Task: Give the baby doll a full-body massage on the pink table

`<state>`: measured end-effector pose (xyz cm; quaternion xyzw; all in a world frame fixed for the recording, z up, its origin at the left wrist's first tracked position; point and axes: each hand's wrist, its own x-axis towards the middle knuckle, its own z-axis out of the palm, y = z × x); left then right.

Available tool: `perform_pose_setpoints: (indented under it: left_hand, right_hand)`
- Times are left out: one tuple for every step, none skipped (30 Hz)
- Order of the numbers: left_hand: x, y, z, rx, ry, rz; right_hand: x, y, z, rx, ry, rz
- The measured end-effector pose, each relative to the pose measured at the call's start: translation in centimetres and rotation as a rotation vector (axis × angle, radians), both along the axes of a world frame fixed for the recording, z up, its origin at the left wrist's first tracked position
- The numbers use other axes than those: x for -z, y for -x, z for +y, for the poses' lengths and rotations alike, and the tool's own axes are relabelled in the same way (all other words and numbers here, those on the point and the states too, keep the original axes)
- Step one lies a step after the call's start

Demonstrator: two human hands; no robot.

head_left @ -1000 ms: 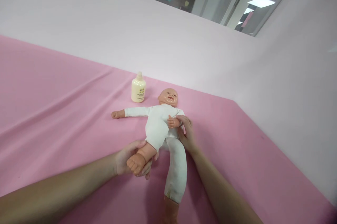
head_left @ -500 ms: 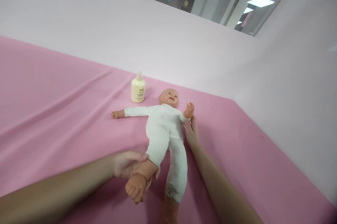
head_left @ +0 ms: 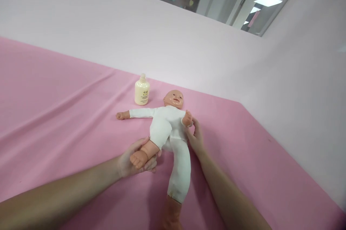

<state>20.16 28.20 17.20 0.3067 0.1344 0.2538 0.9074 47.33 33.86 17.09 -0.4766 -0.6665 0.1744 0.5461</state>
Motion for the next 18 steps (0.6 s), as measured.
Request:
perform_pose_setpoints:
  left_hand:
    - [-0.05, -0.02, 0.03, -0.019, 0.017, 0.009]
    - [-0.08, -0.05, 0.05, -0.030, 0.031, 0.015]
    - [-0.10, -0.07, 0.08, -0.034, 0.039, 0.019]
    - [-0.11, -0.10, 0.10, -0.035, 0.043, 0.021]
    - [-0.12, -0.13, 0.13, -0.032, 0.044, 0.025]
    - [-0.12, -0.16, 0.14, -0.027, 0.043, 0.030]
    - [-0.13, -0.19, 0.16, -0.021, 0.040, 0.033]
    - [-0.13, -0.21, 0.17, -0.015, 0.036, 0.032]
    - [-0.12, -0.22, 0.18, -0.012, 0.033, 0.028]
    - [-0.11, -0.22, 0.19, -0.011, 0.032, 0.027]
    - [-0.10, -0.22, 0.20, -0.009, 0.033, 0.029]
    - [-0.07, -0.21, 0.21, -0.010, 0.035, 0.033]
    - [-0.03, -0.19, 0.22, -0.013, 0.036, 0.037]
    - [0.03, -0.18, 0.23, -0.017, 0.036, 0.041]
    - [0.09, -0.16, 0.24, -0.022, 0.036, 0.042]
    - [0.16, -0.15, 0.26, -0.025, 0.035, 0.042]
    - [0.21, -0.15, 0.28, -0.027, 0.035, 0.041]
    - [0.25, -0.14, 0.30, -0.027, 0.036, 0.040]
  right_hand:
    - [-0.08, 0.00, -0.10, -0.022, -0.031, -0.046]
    - [-0.17, 0.00, -0.16, -0.040, -0.060, -0.087]
    - [-0.26, 0.01, -0.18, -0.048, -0.087, -0.122]
    - [-0.34, 0.04, -0.17, -0.050, -0.112, -0.153]
    - [-0.41, 0.07, -0.12, -0.050, -0.136, -0.181]
    - [-0.47, 0.10, -0.06, -0.051, -0.159, -0.207]
    - [-0.53, 0.14, 0.01, -0.055, -0.179, -0.233]
    - [-0.58, 0.18, 0.07, -0.060, -0.196, -0.256]
    - [-0.62, 0.21, 0.12, -0.065, -0.207, -0.276]
    - [-0.67, 0.23, 0.16, -0.070, -0.213, -0.292]
    - [-0.70, 0.24, 0.18, -0.074, -0.215, -0.306]
    - [-0.74, 0.23, 0.19, -0.077, -0.215, -0.316]
    - [-0.76, 0.22, 0.19, -0.080, -0.215, -0.324]
    - [-0.77, 0.20, 0.18, -0.083, -0.217, -0.329]
    - [-0.78, 0.18, 0.18, -0.086, -0.220, -0.334]
    - [-0.78, 0.16, 0.17, -0.089, -0.225, -0.338]
    - [-0.78, 0.14, 0.17, -0.091, -0.229, -0.343]
    - [-0.79, 0.13, 0.17, -0.091, -0.232, -0.346]
